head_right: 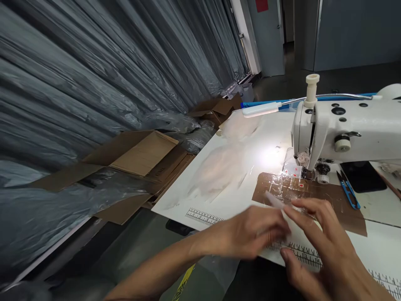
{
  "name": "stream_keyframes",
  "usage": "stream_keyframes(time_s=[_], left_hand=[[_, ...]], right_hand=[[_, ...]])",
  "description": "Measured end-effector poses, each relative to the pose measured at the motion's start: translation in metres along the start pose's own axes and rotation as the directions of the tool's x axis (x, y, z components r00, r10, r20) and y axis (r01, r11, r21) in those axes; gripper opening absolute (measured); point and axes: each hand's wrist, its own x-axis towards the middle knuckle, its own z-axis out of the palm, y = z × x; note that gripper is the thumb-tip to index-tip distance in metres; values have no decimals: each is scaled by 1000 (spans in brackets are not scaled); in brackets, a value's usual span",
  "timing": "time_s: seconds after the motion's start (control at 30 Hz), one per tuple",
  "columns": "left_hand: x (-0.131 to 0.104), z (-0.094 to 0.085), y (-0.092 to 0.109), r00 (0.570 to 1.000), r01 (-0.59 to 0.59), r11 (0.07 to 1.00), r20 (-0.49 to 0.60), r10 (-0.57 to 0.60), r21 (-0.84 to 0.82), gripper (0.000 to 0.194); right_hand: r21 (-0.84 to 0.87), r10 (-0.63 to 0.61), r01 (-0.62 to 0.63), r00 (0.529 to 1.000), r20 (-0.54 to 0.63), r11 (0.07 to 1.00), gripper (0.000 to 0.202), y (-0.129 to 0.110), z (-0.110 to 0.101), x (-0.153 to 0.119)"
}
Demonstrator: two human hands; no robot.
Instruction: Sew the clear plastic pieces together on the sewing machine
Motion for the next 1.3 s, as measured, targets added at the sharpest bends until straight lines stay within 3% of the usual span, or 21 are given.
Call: stream_keyframes(time_s=[0.07, 0.17, 0.3, 0.4, 0.5, 0.57, 0.63, 0.7, 0.77, 0.83, 0.9, 1.0, 1.17, 1.3], left_hand=[[1, 1, 18, 994, -56, 996, 93, 63, -72, 16], [-1, -7, 27, 1000, 29, 997, 8, -28, -78, 17], [-4, -25, 8, 962, 190, 982, -202, -185, 2, 19], [-5, -33, -20, 933, 215, 964, -324, -155, 159, 21], [-5, -36, -53, 928, 266, 852, -358, -100, 450, 21], [-4, -38, -71, 941, 308, 703, -317, -123, 642, 24], [-2, -40, -82, 947, 316, 560, -284, -147, 765, 30], [2, -45, -86, 959, 280, 495, -258, -114, 823, 32], [9, -48, -84, 982, 179, 523, -182, -47, 833, 29], [19, -50, -80, 999, 30, 625, -44, 6, 780, 26], [31, -48, -79, 993, -104, 750, 111, 41, 654, 26], [48, -40, -84, 966, -165, 869, 255, 47, 466, 19], [61, -30, -106, 965, -161, 927, 252, 75, 339, 14], [60, -32, -107, 978, -113, 936, 206, 45, 333, 7]], right_hand=[[103, 37, -43, 997, 65, 994, 64, 3, 1, 1], [289, 185, -257, 949, 255, 922, 69, 2, 7, -5], [379, 403, -605, 773, 489, 700, 57, 3, 17, -2], [375, 433, -697, 691, 579, 611, 59, 19, 17, 16], [240, 510, -633, 751, 419, 736, 56, 45, 13, 36], [43, 526, -557, 804, 277, 830, 49, 61, 10, 43], [-153, 546, -527, 825, 148, 836, 42, 72, 8, 45], [-249, 569, -539, 820, 66, 805, 39, 77, 7, 43], [-246, 592, -570, 805, 23, 784, 39, 78, 8, 40], [-202, 606, -594, 795, 2, 779, 40, 77, 9, 38], [-166, 592, -584, 806, -3, 795, 41, 76, 10, 37], [-145, 541, -536, 841, -5, 832, 40, 75, 11, 37], [-134, 535, -528, 845, 18, 839, 40, 79, 14, 33], [-118, 472, -469, 882, -2, 875, 36, 80, 15, 29]])
